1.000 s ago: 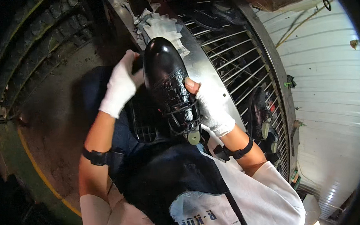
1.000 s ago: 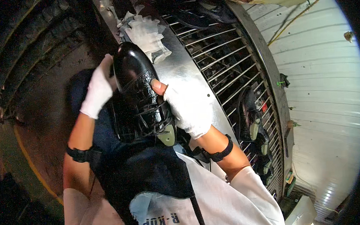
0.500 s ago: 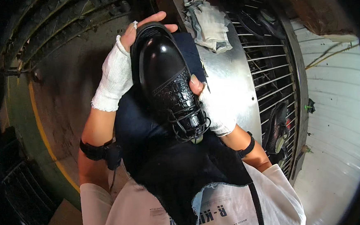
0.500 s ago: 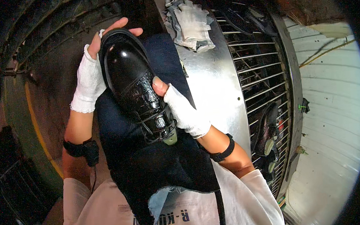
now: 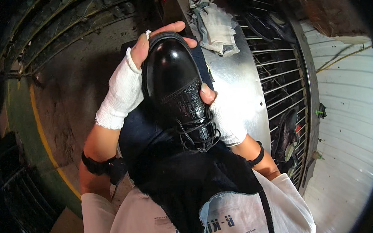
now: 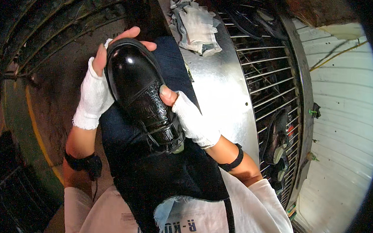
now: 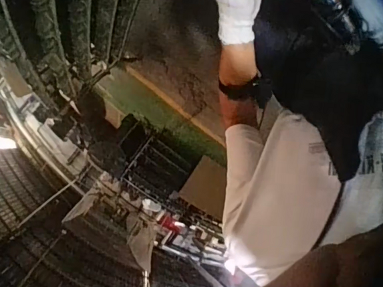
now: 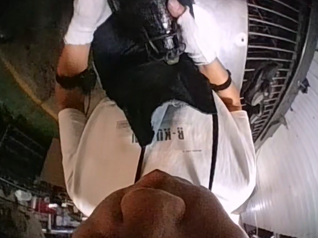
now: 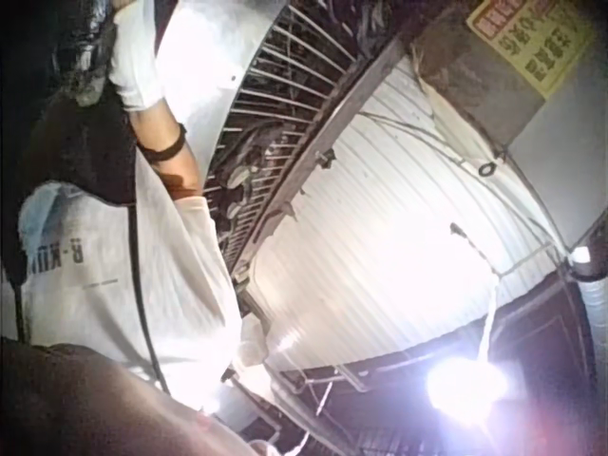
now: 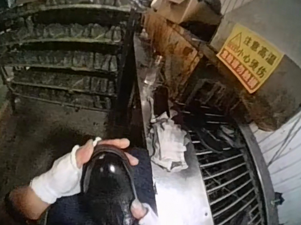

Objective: The recorder is seen assembling shoes by attaching soles to the upper parts and placing them on a conveyor belt in a factory setting.

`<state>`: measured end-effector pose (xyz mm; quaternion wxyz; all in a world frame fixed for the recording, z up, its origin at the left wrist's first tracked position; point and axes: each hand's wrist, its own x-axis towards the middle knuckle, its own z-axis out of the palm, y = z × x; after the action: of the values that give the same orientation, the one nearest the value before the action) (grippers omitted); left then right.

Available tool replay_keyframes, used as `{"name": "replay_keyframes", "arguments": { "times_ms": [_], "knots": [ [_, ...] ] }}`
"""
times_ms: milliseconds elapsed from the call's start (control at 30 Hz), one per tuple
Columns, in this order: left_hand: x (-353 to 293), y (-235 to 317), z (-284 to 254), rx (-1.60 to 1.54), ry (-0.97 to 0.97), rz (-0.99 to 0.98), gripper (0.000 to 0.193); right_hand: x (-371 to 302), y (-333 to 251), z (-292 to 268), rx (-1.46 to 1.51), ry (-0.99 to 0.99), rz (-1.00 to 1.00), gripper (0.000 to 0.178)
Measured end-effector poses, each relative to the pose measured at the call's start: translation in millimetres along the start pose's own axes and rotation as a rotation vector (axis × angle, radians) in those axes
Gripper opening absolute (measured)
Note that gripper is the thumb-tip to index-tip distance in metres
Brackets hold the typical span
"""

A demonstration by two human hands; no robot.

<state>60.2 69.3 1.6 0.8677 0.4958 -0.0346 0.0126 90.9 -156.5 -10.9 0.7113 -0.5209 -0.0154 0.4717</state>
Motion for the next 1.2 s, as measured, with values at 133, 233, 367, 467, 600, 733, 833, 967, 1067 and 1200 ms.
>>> {"name": "replay_keyframes", "arguments": {
  "times_ms": [133,233,367,467,600,733,833,967,1067,1200],
  "knots": [
    [-15,4,11,0.365,0.019,0.124,0.101,-4,-1,-5,-0.083,-0.010,0.024,0.059],
    [-26,19,19,0.373,0.073,0.071,0.100,-3,6,-5,-0.085,-0.050,0.016,0.060],
    [-34,23,19,0.501,0.034,0.067,0.098,0,13,-5,-0.040,-0.105,-0.051,0.058],
    [-40,24,30,0.381,0.106,-0.001,0.109,-5,10,-8,-0.063,-0.066,-0.006,0.057],
    [-52,27,31,0.246,0.229,0.092,0.109,-2,-10,-8,-0.181,-0.275,0.000,0.057],
    [-66,27,18,0.373,0.321,0.240,0.122,-7,-8,-37,-0.293,-0.219,-0.077,0.068],
    [-59,17,18,0.346,0.356,0.358,0.124,-28,23,-75,0.329,-0.199,0.278,0.049],
    [-60,-4,-2,0.127,0.046,0.183,0.118,-20,-7,-94,0.176,0.243,-0.050,0.042],
    [-42,-20,10,0.148,-0.180,-0.014,0.123,-3,-62,-108,-0.311,0.139,-0.325,0.063],
    [-13,-93,15,0.274,0.275,0.011,0.103,30,-94,-77,-0.929,-0.250,-0.359,0.082]
  ]
}}
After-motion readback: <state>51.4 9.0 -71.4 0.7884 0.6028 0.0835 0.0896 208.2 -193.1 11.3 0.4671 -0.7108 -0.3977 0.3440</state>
